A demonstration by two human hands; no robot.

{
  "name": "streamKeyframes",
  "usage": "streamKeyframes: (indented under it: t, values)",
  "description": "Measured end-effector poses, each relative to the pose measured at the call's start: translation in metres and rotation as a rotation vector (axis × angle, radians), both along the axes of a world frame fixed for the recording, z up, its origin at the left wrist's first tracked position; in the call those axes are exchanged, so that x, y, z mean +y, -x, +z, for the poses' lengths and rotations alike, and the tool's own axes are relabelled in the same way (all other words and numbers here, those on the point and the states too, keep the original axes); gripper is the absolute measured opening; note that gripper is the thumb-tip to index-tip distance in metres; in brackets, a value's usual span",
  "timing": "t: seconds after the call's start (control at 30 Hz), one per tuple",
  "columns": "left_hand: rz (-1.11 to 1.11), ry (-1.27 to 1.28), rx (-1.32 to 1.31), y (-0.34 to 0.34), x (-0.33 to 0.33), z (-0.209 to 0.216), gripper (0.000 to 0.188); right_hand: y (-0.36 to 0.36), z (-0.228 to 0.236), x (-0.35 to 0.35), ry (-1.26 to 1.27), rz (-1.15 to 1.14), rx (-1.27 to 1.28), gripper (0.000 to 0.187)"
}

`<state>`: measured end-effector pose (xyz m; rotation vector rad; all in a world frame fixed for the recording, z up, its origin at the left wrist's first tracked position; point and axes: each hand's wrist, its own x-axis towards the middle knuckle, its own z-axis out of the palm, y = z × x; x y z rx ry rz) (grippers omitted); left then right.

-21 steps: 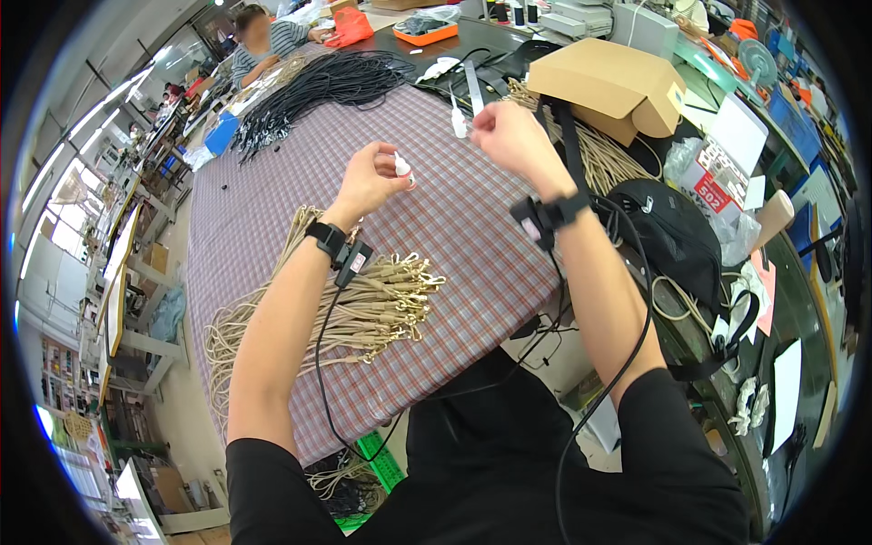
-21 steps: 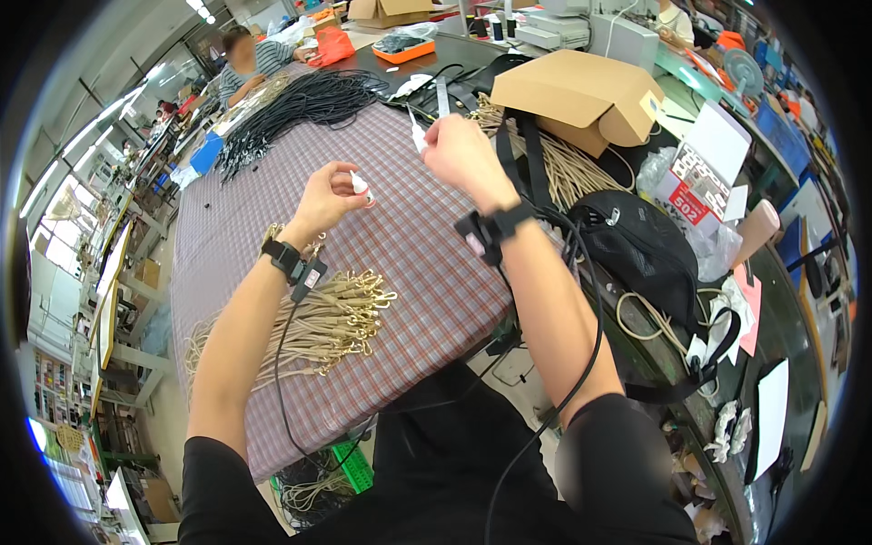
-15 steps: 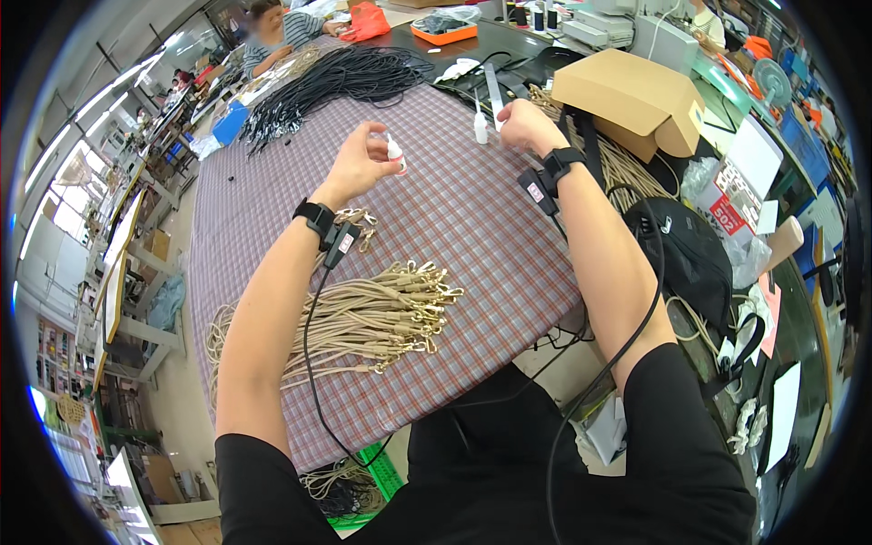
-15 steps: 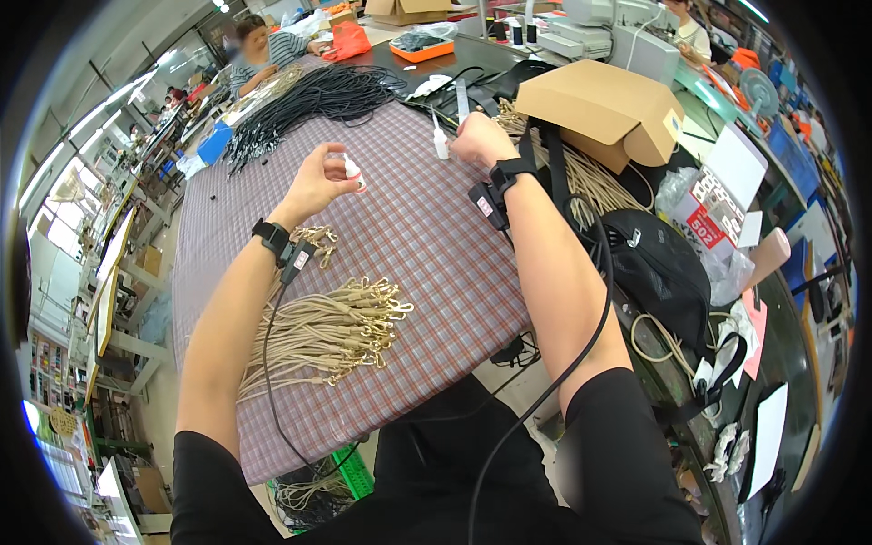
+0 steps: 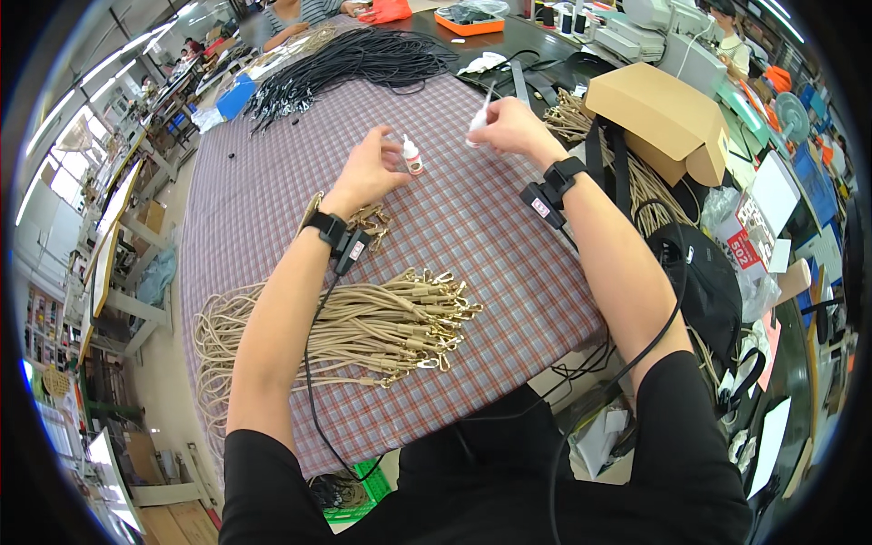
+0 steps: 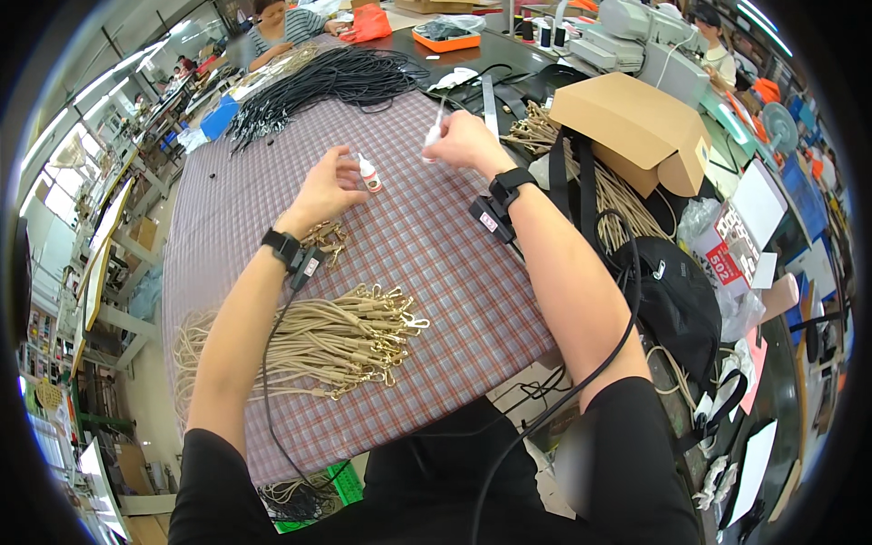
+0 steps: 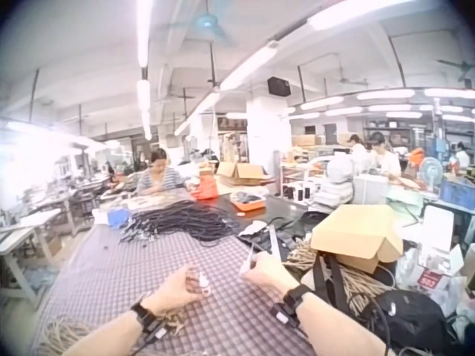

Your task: The person wipes a small white tube with a tissue, then uses pliers to cut the tip of the tube. They insert a black cord into the tube and manipulate the connection. The person works at a table with many cords and tools in a workshop setting.

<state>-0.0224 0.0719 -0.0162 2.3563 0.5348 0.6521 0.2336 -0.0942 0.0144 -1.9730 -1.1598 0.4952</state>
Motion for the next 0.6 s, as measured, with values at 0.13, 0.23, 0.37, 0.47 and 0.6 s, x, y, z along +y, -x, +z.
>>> streamKeyframes:
  t: [0.13,0.23,0.37,0.47,0.6]
  values:
    - [0.210,-0.300,0.491,0.029,-0.044,0.060,0.063,0.024,0.010,-0.001,0.000,0.182,0.060,0.028]
    - [0.021,-0.073,0.218,0.051,-0.077,0.060,0.050,0.056,0.004,-0.019,-0.063,0.368,0.295,0.028]
    - [-0.170,0.251,0.002,0.042,-0.098,0.033,0.036,0.088,-0.017,-0.039,-0.115,0.381,0.467,0.028]
    - [-0.154,0.329,0.032,0.043,-0.097,0.028,0.028,0.093,-0.012,-0.042,-0.138,0.428,0.465,0.026]
    - [-0.154,0.518,0.041,0.040,-0.094,0.026,0.026,0.095,-0.015,-0.048,-0.258,0.390,0.546,0.026]
